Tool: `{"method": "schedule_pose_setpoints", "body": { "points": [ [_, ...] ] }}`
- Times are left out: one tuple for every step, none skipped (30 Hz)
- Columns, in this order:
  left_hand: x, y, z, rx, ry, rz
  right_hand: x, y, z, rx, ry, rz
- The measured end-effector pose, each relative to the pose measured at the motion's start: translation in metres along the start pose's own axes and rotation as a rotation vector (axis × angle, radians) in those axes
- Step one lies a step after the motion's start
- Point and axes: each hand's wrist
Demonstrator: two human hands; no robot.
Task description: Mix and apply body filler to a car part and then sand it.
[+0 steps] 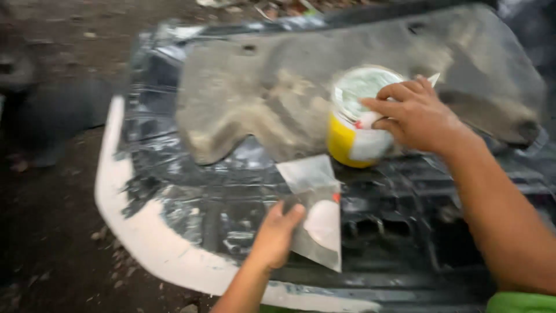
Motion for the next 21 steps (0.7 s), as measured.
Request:
{"method": "schedule_pose_setpoints", "body": {
  "points": [
    [0.004, 0.006, -0.001, -0.024, -0.028, 0.000, -0.006, -0.006, 0.012, -0.020, 0.030, 0.002],
    [0.010, 0.010, -0.003, 0.017, -0.011, -0.070, -0.011, -0.012, 0.021, 0.096, -0.051, 0.034],
    [0.017, 0.015, -0.004, 0.059, 0.004, -0.140, -0.016, -0.018, 0.031, 0.213, -0.133, 0.064],
    [0.014, 0.020, -0.010, 0.047, -0.008, -0.144, -0.032, -0.033, 0.029, 0.207, -0.116, 0.065],
    [0.012, 0.024, -0.015, 0.026, 0.008, -0.147, -0.047, -0.049, 0.028, 0.189, -0.108, 0.230],
    [0.011, 0.029, -0.021, 0.009, 0.029, -0.149, -0.062, -0.066, 0.025, 0.173, -0.104, 0.397],
    [0.006, 0.031, -0.026, 0.000, 0.022, -0.151, -0.067, -0.069, 0.024, 0.171, -0.092, 0.399],
    [0.000, 0.034, -0.033, -0.018, 0.036, -0.163, -0.071, -0.073, 0.022, 0.153, -0.095, 0.487],
    [-0.006, 0.037, -0.039, -0.036, 0.051, -0.176, -0.076, -0.077, 0.021, 0.136, -0.099, 0.576],
    [-0.004, 0.043, -0.042, -0.041, 0.046, -0.177, -0.073, -0.079, 0.020, 0.135, -0.091, 0.578],
    [-0.002, 0.048, -0.044, -0.058, 0.059, -0.200, -0.070, -0.081, 0.020, 0.089, -0.154, 0.605],
    [0.000, 0.052, -0.046, -0.071, 0.070, -0.223, -0.068, -0.081, 0.019, 0.043, -0.219, 0.629],
    [-0.001, 0.056, -0.048, -0.074, 0.064, -0.223, -0.060, -0.079, 0.023, 0.041, -0.213, 0.629],
    [0.000, 0.060, -0.050, -0.066, 0.051, -0.220, -0.052, -0.077, 0.025, 0.060, -0.260, 0.475],
    [0.000, 0.062, -0.052, -0.059, 0.038, -0.216, -0.044, -0.075, 0.027, 0.078, -0.304, 0.320],
    [-0.002, 0.065, -0.056, -0.057, 0.041, -0.213, -0.036, -0.073, 0.026, 0.077, -0.309, 0.322],
    [-0.005, 0.067, -0.060, -0.036, 0.029, -0.211, -0.029, -0.070, 0.026, 0.080, -0.313, 0.274],
    [-0.007, 0.068, -0.064, -0.012, 0.019, -0.207, -0.021, -0.068, 0.023, 0.083, -0.320, 0.227],
    [-0.007, 0.070, -0.068, -0.007, 0.025, -0.202, -0.011, -0.063, 0.019, 0.082, -0.329, 0.228],
    [-0.008, 0.072, -0.072, -0.027, 0.044, -0.217, -0.001, -0.058, 0.017, -0.015, -0.248, 0.161],
    [-0.010, 0.074, -0.076, -0.048, 0.064, -0.232, 0.009, -0.053, 0.014, -0.111, -0.166, 0.093]
  ]
}}
Point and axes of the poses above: each hand's wrist, its own z-axis towards the middle knuckle, its own y-axis out of the back of the hand, x = y × z, and after that the axes turned 5 degrees about y, right-handed
